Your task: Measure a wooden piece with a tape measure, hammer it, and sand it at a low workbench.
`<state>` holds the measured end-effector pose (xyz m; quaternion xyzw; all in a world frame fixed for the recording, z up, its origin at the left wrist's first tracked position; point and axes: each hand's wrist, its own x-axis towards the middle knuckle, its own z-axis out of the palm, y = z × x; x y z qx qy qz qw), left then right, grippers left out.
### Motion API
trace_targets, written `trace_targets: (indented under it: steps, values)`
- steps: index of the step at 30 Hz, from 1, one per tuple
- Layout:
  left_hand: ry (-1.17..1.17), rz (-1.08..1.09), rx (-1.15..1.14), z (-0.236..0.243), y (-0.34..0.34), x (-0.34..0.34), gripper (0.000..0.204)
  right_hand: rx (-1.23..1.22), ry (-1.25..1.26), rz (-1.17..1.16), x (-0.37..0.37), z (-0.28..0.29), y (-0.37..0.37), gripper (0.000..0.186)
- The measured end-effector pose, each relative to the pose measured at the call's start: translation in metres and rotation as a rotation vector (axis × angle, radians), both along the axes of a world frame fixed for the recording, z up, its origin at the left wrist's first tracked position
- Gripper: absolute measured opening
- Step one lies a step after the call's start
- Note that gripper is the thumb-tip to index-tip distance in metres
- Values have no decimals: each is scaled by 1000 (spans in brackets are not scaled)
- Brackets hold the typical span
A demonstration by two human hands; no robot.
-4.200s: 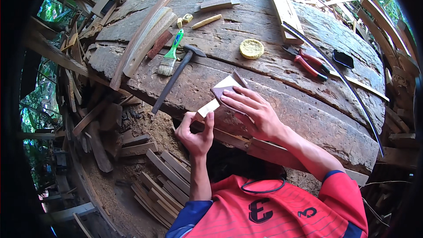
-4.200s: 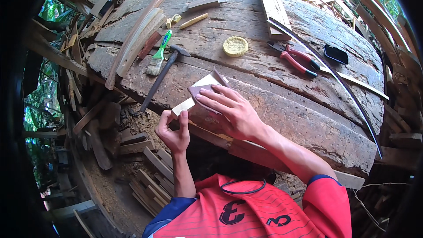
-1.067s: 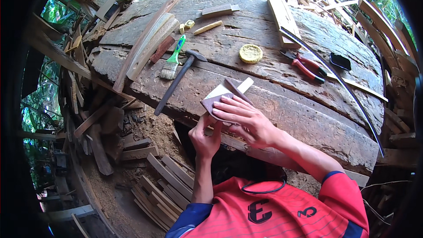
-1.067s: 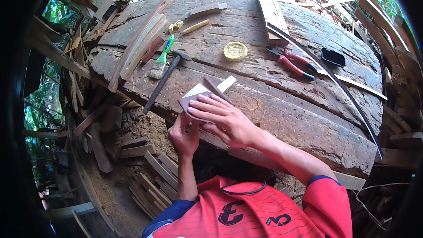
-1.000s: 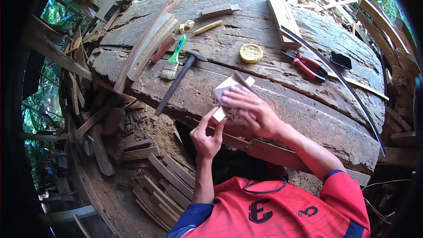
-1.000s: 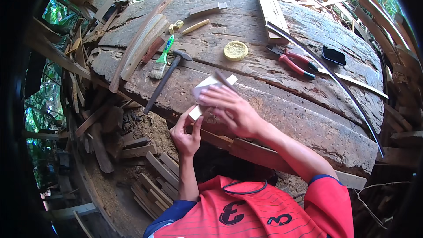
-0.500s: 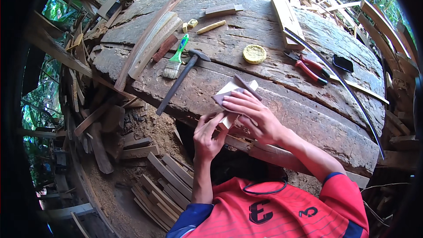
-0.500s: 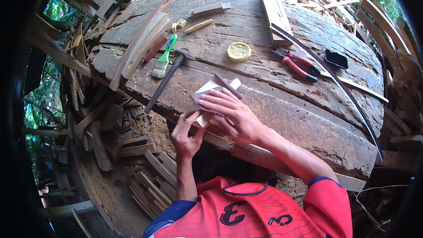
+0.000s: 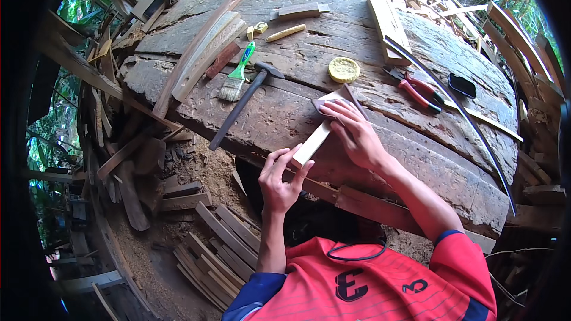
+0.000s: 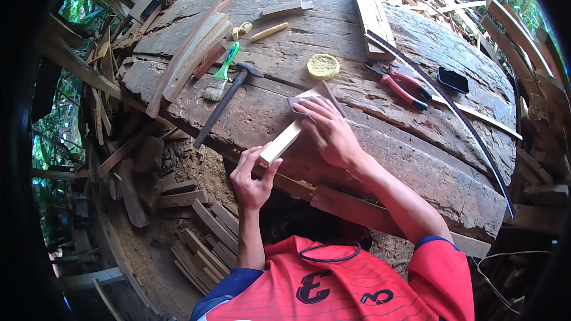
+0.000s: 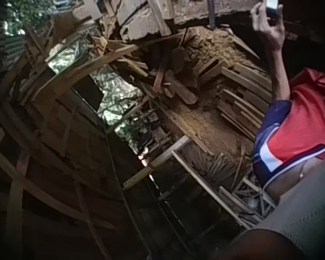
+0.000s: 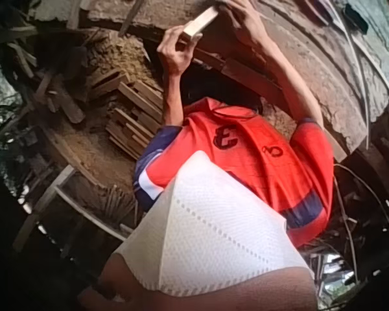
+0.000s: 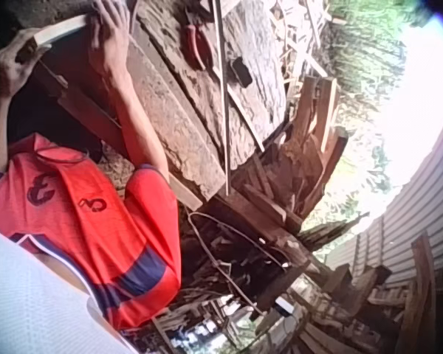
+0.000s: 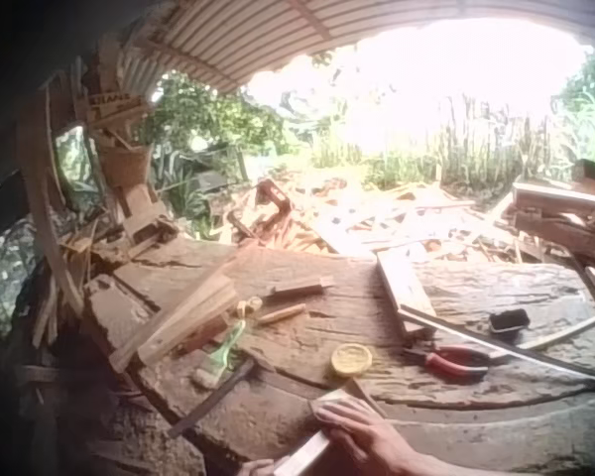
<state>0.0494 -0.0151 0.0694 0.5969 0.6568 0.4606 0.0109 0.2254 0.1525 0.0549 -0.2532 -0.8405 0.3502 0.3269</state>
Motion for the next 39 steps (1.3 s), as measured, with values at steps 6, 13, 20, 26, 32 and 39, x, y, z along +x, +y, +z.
trace_targets:
  steps: [6,13,20,26,32,39]
  values:
    - [18,72,-2,-14,-3,-12,37,78,113,411,-3,26,-29,49]
    - [-34,114,27,-13,-2,-5,37,123,51,279,-3,22,-32,53]
    - [-17,185,24,-18,3,8,38,89,-50,32,4,6,-3,49]
    - [-36,207,47,-26,3,5,31,147,104,403,-1,22,-26,49]
    - [-91,225,126,-29,6,9,31,123,18,233,2,18,-23,48]
    - [-121,226,77,-34,6,7,28,40,-41,35,10,-4,6,48]
